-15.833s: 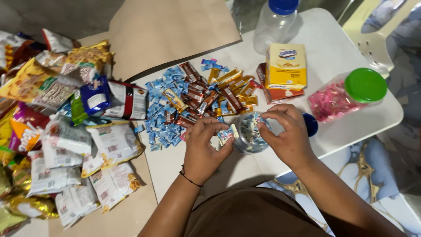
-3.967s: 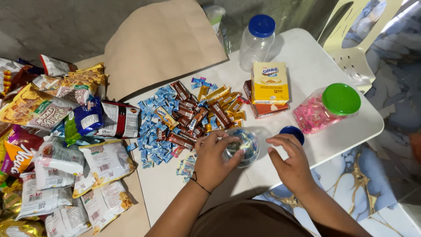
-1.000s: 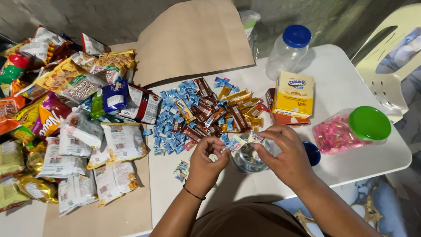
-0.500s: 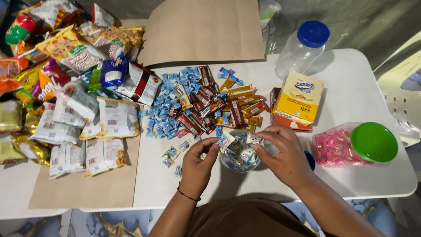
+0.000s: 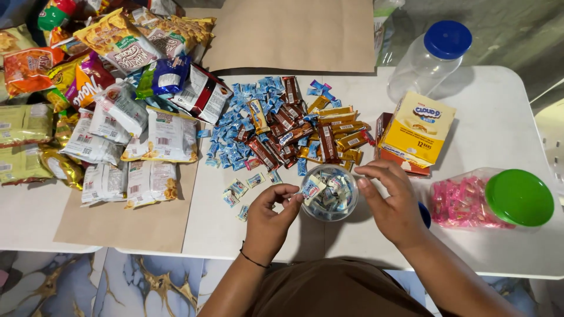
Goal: The person sorts small, individually wrapped candies from a pile on a table and places them into a clear plastic jar. They handle the candies by hand, picking them up and dropping them into the container. After filling the jar, the person secures the blue lid onto the jar.
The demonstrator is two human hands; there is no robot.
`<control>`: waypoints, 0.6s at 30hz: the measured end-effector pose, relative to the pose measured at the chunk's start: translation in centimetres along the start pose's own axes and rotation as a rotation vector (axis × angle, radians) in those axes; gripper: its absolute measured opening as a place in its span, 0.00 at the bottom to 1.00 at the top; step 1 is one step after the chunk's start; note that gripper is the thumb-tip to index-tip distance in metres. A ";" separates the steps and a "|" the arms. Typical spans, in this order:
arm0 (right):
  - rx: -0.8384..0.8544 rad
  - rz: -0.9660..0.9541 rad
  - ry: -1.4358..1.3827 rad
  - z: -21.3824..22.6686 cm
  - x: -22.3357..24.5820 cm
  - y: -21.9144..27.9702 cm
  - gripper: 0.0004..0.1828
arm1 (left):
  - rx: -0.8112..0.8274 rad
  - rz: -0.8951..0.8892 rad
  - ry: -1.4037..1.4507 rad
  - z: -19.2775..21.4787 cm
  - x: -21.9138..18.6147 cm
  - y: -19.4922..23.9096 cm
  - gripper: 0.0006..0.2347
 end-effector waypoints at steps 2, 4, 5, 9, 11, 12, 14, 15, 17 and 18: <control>0.002 -0.006 0.004 0.2 -0.2 0.3 0.12 | -0.013 0.003 -0.018 0.0 -0.5 0.4 0.09; 0.001 -0.014 0.010 0.4 -0.5 0.8 0.11 | -0.023 0.006 -0.036 0.0 -0.6 0.7 0.09; -0.005 -0.026 0.006 0.5 -0.7 1.0 0.11 | -0.019 -0.002 -0.017 0.0 -0.6 0.7 0.09; -0.019 -0.053 0.012 0.9 -1.6 1.8 0.11 | -0.011 -0.010 -0.003 -0.2 -0.6 0.9 0.09; -0.022 -0.076 -0.014 0.9 -1.9 2.3 0.11 | -0.012 -0.004 -0.014 -0.5 -0.9 0.9 0.09; -0.023 -0.096 -0.040 1.0 -2.1 2.6 0.11 | -0.014 0.001 -0.023 -0.6 -1.0 0.9 0.09; -0.026 -0.113 -0.045 1.2 -2.3 3.0 0.10 | 0.004 0.009 -0.014 -1.0 -1.2 0.9 0.09; -0.026 -0.125 -0.052 1.3 -2.4 3.1 0.10 | 0.017 0.016 -0.003 -1.3 -1.3 0.8 0.09; -0.041 -0.143 -0.032 1.8 -2.1 3.2 0.10 | 0.032 0.016 -0.018 -1.8 -1.9 0.7 0.09; -0.049 -0.157 -0.015 2.1 -2.0 3.3 0.10 | 0.039 0.015 -0.031 -2.1 -2.1 0.6 0.09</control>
Point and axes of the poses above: each hand's wrist, its own y-axis away from the middle knuckle, its own z-axis out of the back of the hand, x = y × z, the point moved 4 cm from there along -y, towards the middle knuckle, and after that the axes turned 6 degrees about -x, right-handed, at the moved point
